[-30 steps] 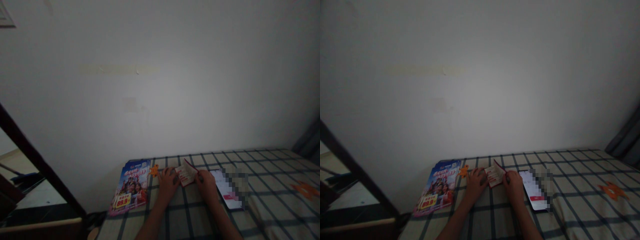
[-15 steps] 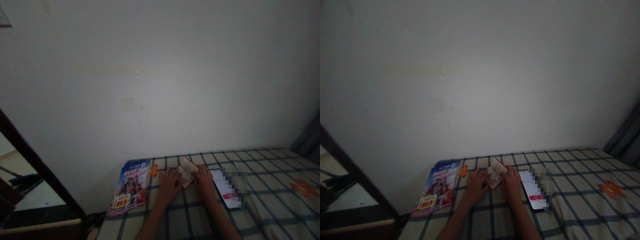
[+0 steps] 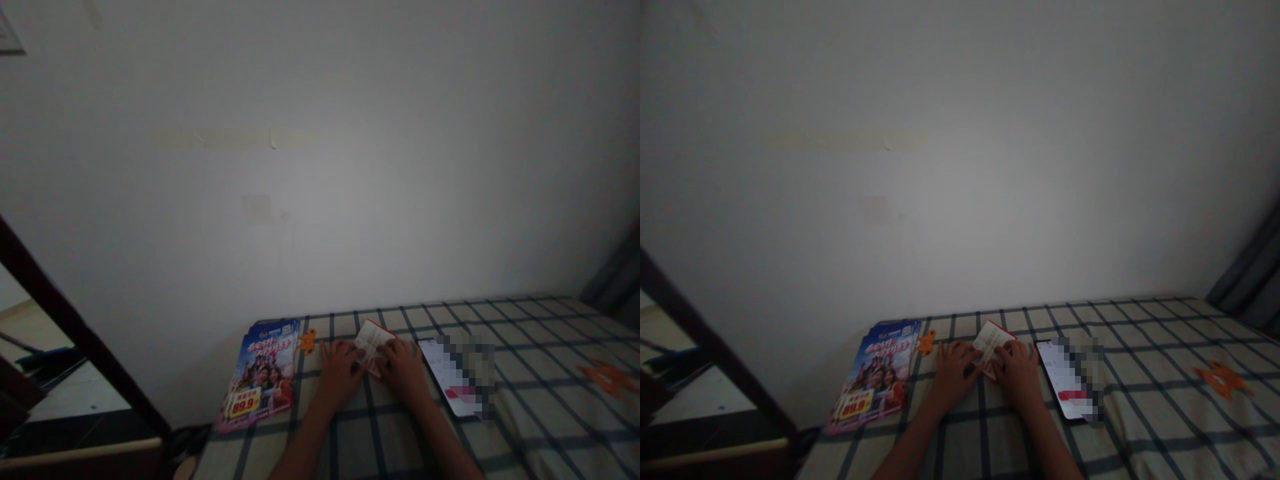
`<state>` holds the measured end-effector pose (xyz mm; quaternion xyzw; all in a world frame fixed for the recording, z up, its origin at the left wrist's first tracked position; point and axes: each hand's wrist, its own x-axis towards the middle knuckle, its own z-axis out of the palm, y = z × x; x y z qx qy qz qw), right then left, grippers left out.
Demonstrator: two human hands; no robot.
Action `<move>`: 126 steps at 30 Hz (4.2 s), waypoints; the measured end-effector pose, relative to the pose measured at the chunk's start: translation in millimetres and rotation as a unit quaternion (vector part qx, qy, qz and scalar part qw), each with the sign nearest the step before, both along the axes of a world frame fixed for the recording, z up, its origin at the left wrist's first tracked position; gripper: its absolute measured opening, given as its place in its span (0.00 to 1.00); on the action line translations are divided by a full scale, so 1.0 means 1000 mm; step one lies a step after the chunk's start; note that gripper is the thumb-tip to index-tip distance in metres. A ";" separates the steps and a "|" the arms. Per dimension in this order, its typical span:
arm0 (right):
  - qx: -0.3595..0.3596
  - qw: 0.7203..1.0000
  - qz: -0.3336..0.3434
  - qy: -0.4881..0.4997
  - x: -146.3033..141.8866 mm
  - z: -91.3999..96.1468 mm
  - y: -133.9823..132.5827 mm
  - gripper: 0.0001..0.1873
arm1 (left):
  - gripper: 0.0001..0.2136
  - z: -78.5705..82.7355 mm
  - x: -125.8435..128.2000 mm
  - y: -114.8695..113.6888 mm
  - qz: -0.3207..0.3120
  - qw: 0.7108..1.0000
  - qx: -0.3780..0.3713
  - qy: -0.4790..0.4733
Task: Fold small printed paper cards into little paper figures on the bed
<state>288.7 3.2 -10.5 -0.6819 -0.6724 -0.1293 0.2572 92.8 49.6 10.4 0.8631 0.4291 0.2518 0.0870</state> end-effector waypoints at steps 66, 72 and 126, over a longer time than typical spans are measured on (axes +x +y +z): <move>0.044 0.989 0.094 0.105 0.007 -0.018 0.013 0.15 | 0.07 -0.003 0.002 -0.003 0.033 0.999 -0.020 -0.011; 0.050 0.992 0.109 0.023 0.003 -0.007 0.009 0.12 | 0.12 0.001 0.001 -0.003 0.030 0.999 -0.018 0.013; 0.067 0.983 0.171 -0.014 -0.005 -0.004 -0.004 0.23 | 0.14 -0.005 -0.001 -0.001 0.028 0.999 -0.008 0.034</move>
